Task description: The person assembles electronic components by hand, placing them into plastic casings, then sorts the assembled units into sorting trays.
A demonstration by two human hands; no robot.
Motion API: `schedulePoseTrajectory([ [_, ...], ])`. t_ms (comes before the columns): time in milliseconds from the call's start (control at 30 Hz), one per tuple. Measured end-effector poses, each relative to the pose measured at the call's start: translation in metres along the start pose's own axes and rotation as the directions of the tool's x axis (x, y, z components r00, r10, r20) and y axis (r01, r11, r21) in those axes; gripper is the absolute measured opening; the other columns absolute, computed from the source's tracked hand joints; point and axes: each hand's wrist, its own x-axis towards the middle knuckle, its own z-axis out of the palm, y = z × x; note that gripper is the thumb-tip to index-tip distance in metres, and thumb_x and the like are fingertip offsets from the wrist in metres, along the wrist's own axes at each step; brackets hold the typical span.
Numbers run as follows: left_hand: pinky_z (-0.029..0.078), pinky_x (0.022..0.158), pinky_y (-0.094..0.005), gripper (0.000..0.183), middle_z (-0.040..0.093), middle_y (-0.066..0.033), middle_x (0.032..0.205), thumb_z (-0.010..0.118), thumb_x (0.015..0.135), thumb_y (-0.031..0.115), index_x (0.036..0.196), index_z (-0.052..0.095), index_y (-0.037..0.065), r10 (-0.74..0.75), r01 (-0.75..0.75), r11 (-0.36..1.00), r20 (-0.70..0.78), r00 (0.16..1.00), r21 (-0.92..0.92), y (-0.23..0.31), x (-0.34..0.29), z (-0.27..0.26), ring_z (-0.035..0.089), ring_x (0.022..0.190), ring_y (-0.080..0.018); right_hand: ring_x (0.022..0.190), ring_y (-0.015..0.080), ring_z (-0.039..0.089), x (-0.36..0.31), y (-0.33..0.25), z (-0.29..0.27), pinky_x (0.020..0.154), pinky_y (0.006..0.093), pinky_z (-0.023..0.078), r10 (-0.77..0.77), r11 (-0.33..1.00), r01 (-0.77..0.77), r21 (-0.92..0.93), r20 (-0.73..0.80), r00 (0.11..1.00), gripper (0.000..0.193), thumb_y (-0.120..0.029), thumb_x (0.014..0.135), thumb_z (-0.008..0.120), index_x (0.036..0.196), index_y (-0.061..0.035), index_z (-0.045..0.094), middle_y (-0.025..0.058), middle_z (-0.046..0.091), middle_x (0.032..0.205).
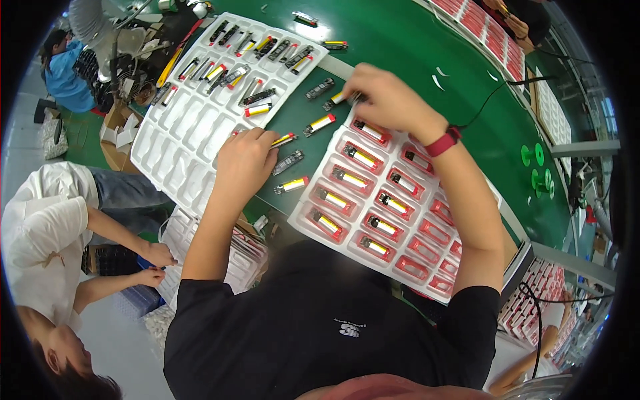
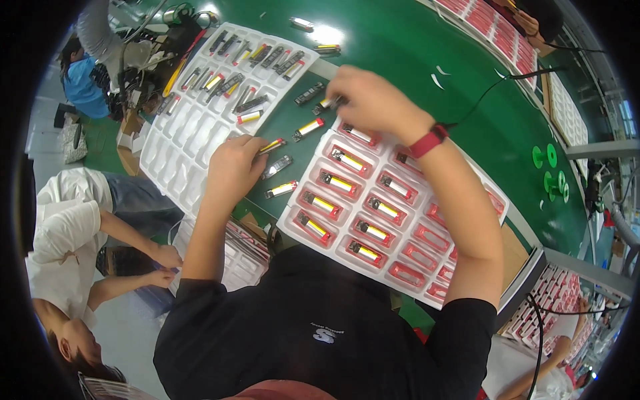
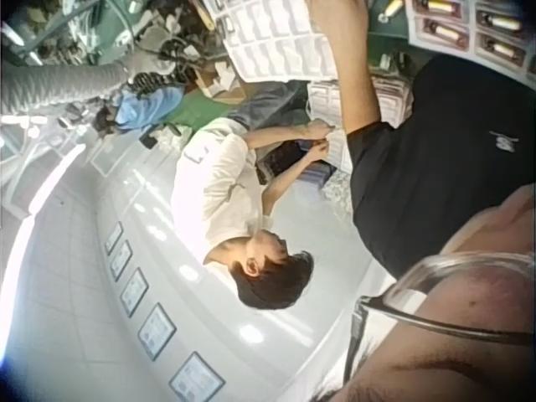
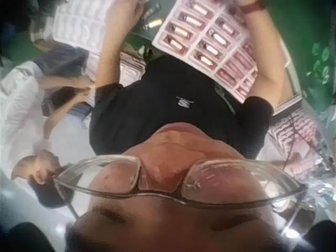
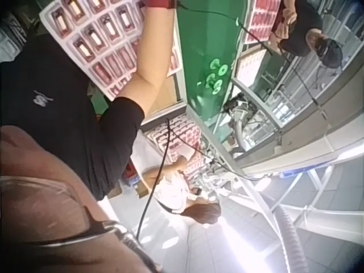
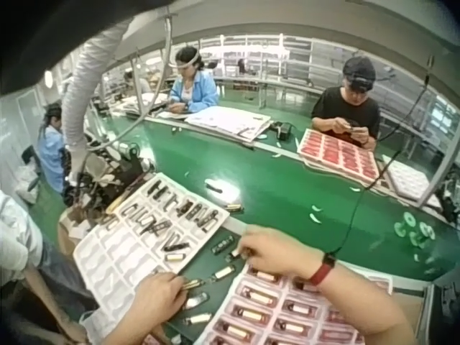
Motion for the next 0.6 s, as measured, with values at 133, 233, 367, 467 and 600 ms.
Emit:
schedulePoseTrajectory([
  [133,0.052,0.076,-0.0416,0.014,0.068,-0.0085,0.086,0.070,0.081,0.012,0.094,0.070,0.007,-0.001,-0.006,0.998,-0.096,0.995,-0.070,-0.006,-0.010,-0.013,0.067,0.085,-0.0283,0.094,0.0356,0.065,0.028,-0.035,0.034,0.081,0.0460,0.053,0.056,0.942,0.063,-0.331,0.336,0.940,0.022,-0.010,0.077,0.074,0.098,-0.0022,0.071,0.0149,0.063,0.100],
  [233,0.052,0.072,-0.0409,0.015,0.068,-0.0098,0.085,0.071,0.079,0.011,0.093,0.070,0.006,-0.052,0.020,0.988,-0.213,0.976,-0.151,-0.023,-0.027,-0.038,0.067,0.080,-0.0292,0.093,0.0345,0.066,0.032,-0.031,0.039,0.083,0.0449,0.054,-0.019,0.944,0.128,-0.303,0.336,0.942,0.022,-0.009,0.074,0.075,0.095,-0.0027,0.072,0.0133,0.064,0.099],
  [367,0.053,0.072,-0.0419,0.017,0.071,-0.0118,0.091,0.071,0.080,0.012,0.096,0.072,0.007,-0.218,0.207,0.976,-0.303,0.928,-0.068,-0.117,-0.034,-0.058,0.068,0.080,-0.0304,0.092,0.0339,0.065,0.078,-0.073,0.044,0.083,0.0448,0.054,-0.142,0.958,0.217,-0.185,0.352,0.925,0.026,-0.008,0.073,0.075,0.098,-0.0037,0.072,0.0122,0.064,0.096],
  [467,0.054,0.072,-0.0424,0.018,0.072,-0.0109,0.091,0.071,0.080,0.016,0.096,0.073,0.008,-0.278,0.270,0.961,-0.223,0.934,-0.068,-0.142,-0.024,-0.056,0.069,0.081,-0.0302,0.090,0.0344,0.066,0.120,-0.103,0.077,0.082,0.0451,0.054,-0.336,0.915,0.377,-0.142,0.247,0.909,0.026,-0.009,0.074,0.075,0.099,-0.0040,0.071,0.0122,0.064,0.093],
  [600,0.055,0.072,-0.0426,0.019,0.072,-0.0099,0.089,0.073,0.079,0.021,0.093,0.075,0.008,-0.273,0.273,0.961,0.005,0.962,-0.045,-0.141,-0.005,-0.050,0.070,0.079,-0.0298,0.091,0.0364,0.067,0.161,-0.102,0.128,0.080,0.0469,0.054,-0.270,0.893,0.371,-0.255,0.355,0.895,0.022,-0.013,0.077,0.071,0.097,-0.0033,0.068,0.0148,0.066,0.095],
])
